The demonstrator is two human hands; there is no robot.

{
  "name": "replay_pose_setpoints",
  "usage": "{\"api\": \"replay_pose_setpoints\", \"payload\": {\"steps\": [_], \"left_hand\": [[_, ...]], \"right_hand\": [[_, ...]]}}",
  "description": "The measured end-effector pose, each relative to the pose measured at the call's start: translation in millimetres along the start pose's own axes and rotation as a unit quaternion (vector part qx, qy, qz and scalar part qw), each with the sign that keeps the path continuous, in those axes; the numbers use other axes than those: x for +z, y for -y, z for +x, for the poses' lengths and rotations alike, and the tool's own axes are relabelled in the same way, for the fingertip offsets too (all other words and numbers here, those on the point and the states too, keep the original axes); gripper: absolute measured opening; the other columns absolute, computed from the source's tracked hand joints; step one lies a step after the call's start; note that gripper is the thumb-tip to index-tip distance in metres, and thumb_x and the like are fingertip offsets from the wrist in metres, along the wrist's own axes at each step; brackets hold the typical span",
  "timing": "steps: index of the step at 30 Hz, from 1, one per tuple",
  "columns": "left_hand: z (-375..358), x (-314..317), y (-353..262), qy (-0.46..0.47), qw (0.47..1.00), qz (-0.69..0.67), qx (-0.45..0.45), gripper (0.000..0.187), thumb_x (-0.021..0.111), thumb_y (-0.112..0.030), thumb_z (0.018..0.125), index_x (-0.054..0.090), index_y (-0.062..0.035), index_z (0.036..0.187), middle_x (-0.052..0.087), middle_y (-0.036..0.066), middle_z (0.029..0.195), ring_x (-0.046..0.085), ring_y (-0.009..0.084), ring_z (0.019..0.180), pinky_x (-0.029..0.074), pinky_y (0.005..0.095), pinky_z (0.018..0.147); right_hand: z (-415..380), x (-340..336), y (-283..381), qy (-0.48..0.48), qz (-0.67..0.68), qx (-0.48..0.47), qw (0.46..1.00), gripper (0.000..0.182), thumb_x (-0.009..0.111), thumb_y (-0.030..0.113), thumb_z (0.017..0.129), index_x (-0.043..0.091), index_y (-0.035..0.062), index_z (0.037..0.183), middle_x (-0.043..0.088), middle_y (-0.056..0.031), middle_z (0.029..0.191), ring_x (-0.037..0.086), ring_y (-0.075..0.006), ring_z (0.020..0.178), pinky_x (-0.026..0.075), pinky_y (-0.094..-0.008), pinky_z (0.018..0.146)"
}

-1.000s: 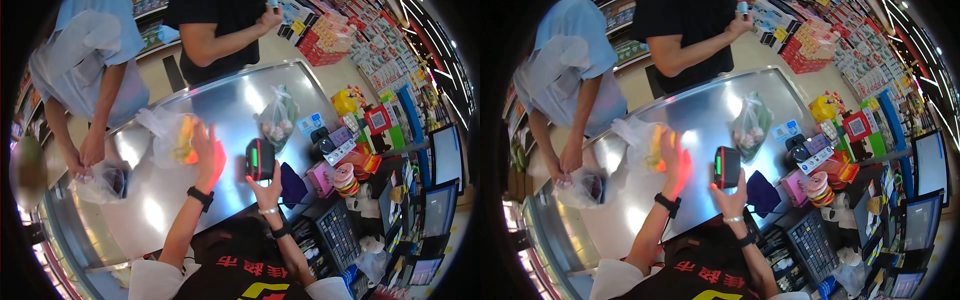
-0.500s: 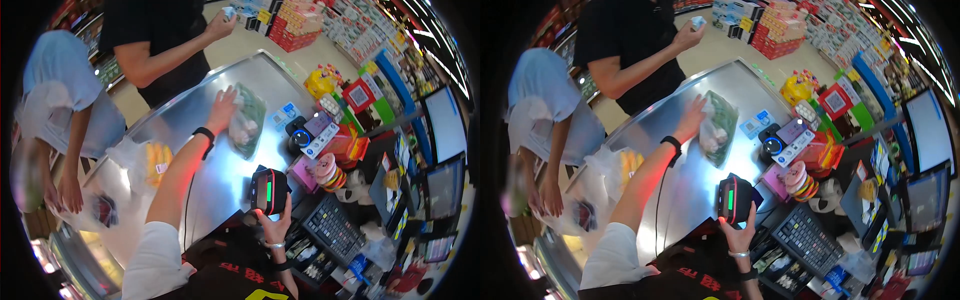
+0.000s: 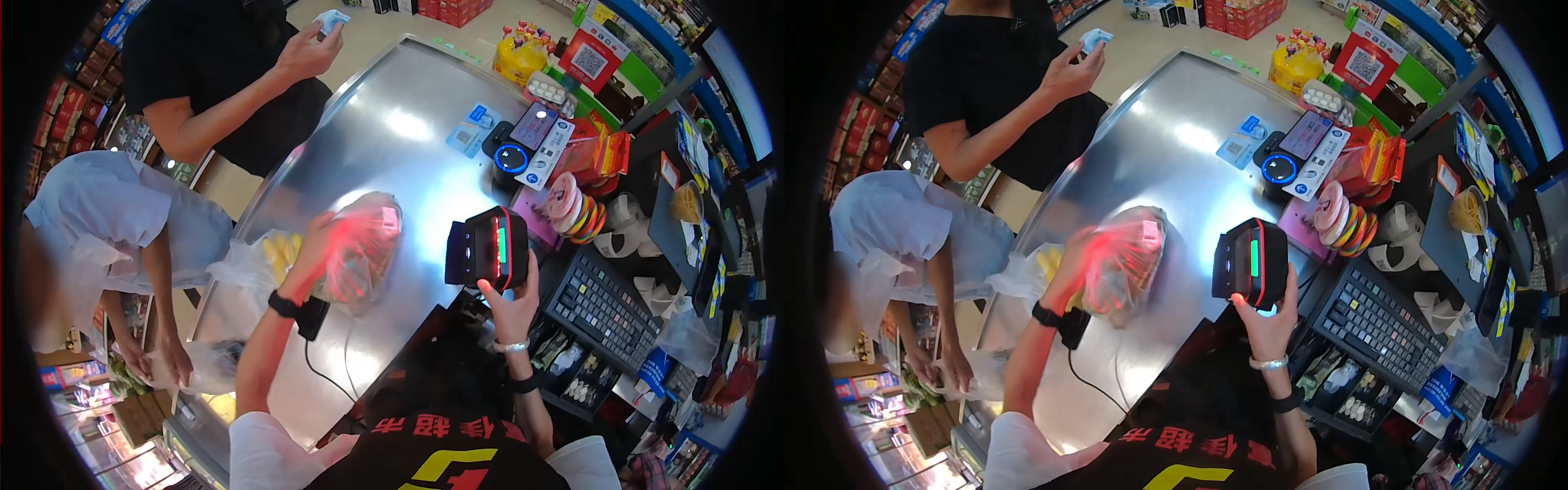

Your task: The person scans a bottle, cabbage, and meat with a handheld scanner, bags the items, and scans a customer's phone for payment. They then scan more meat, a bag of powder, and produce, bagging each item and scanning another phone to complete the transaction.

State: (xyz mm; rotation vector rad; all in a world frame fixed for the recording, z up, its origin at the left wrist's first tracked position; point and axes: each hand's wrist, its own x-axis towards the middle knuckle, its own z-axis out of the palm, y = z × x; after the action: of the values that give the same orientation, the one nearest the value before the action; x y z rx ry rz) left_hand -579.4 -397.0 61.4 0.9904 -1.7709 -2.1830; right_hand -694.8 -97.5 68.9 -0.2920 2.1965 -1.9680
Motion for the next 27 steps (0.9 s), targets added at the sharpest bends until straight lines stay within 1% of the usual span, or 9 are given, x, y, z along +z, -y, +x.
{"api": "replay_pose_setpoints", "payload": {"steps": [3,6,9,14,17,18,22,25,27], "left_hand": [[-33,-36,59,-0.068,0.979,-0.157,-0.113,0.023,0.050,-0.016,0.084,0.058,0.0013,0.098,0.062,0.010,0.089,0.060,0.0195,0.085,0.049,0.0326,0.074],[-75,-28,96,-0.115,0.927,-0.319,-0.162,0.028,0.050,-0.016,0.084,0.055,0.0014,0.105,0.062,0.011,0.092,0.060,0.0216,0.085,0.050,0.0339,0.076],[-99,-22,114,-0.148,0.906,-0.360,-0.165,0.031,0.049,-0.016,0.083,0.053,0.0015,0.108,0.061,0.012,0.095,0.060,0.0218,0.085,0.050,0.0345,0.078],[-118,-22,122,-0.177,0.931,-0.301,-0.106,0.019,0.051,-0.013,0.081,0.058,0.0001,0.093,0.061,0.009,0.088,0.060,0.0178,0.080,0.049,0.0306,0.071],[-117,-22,128,-0.201,0.951,-0.227,-0.064,0.013,0.053,-0.011,0.080,0.058,-0.0016,0.087,0.060,0.007,0.084,0.058,0.0153,0.075,0.047,0.0281,0.068],[-116,-19,124,-0.217,0.955,-0.198,-0.047,0.012,0.052,-0.010,0.079,0.059,-0.0016,0.085,0.059,0.006,0.082,0.057,0.0146,0.073,0.047,0.0274,0.067],[-113,-6,101,-0.233,0.958,-0.162,-0.033,0.009,0.051,-0.008,0.079,0.059,-0.0022,0.078,0.058,0.002,0.076,0.054,0.0114,0.066,0.044,0.0244,0.062],[-109,-9,111,-0.233,0.956,-0.178,-0.031,0.009,0.051,-0.008,0.079,0.059,-0.0032,0.077,0.057,0.001,0.074,0.054,0.0098,0.064,0.044,0.0234,0.061],[-111,-5,101,-0.227,0.958,-0.172,-0.035,0.009,0.051,-0.008,0.079,0.059,-0.0040,0.077,0.057,0.000,0.073,0.053,0.0088,0.064,0.044,0.0232,0.060]], "right_hand": [[1,5,-1,0.013,-0.010,-0.002,1.000,0.086,0.075,0.000,0.061,0.029,-0.0009,0.134,0.050,-0.0117,0.116,0.053,-0.0177,0.100,0.045,-0.0294,0.087],[-3,11,-1,0.023,-0.034,0.004,0.999,0.088,0.076,0.001,0.060,0.028,-0.0001,0.134,0.051,-0.0123,0.116,0.054,-0.0179,0.100,0.045,-0.0296,0.086],[-8,20,4,0.060,-0.071,-0.005,0.996,0.089,0.076,0.002,0.060,0.028,0.0006,0.135,0.053,-0.0137,0.115,0.055,-0.0176,0.099,0.045,-0.0294,0.087],[-18,45,8,0.104,-0.134,-0.062,0.984,0.088,0.078,0.008,0.058,0.033,0.0012,0.133,0.053,-0.0158,0.118,0.054,-0.0204,0.104,0.041,-0.0314,0.091],[-20,64,17,0.155,-0.181,-0.136,0.962,0.090,0.079,0.011,0.056,0.034,0.0011,0.133,0.047,-0.0189,0.125,0.049,-0.0297,0.112,0.039,-0.0367,0.093],[-18,72,20,0.171,-0.206,-0.204,0.942,0.092,0.081,0.015,0.053,0.034,0.0008,0.132,0.046,-0.0194,0.126,0.045,-0.0339,0.115,0.036,-0.0396,0.094],[-9,103,21,0.222,-0.289,-0.365,0.857,0.091,0.078,0.017,0.051,0.037,0.0026,0.130,0.042,-0.0188,0.129,0.041,-0.0318,0.120,0.033,-0.0412,0.096],[-8,115,13,0.286,-0.336,-0.397,0.805,0.090,0.077,0.017,0.053,0.035,0.0035,0.131,0.043,-0.0195,0.128,0.041,-0.0338,0.119,0.031,-0.0437,0.096],[-8,116,6,0.289,-0.335,-0.384,0.810,0.090,0.077,0.017,0.053,0.035,0.0032,0.131,0.043,-0.0197,0.127,0.042,-0.0333,0.118,0.032,-0.0428,0.095]]}}
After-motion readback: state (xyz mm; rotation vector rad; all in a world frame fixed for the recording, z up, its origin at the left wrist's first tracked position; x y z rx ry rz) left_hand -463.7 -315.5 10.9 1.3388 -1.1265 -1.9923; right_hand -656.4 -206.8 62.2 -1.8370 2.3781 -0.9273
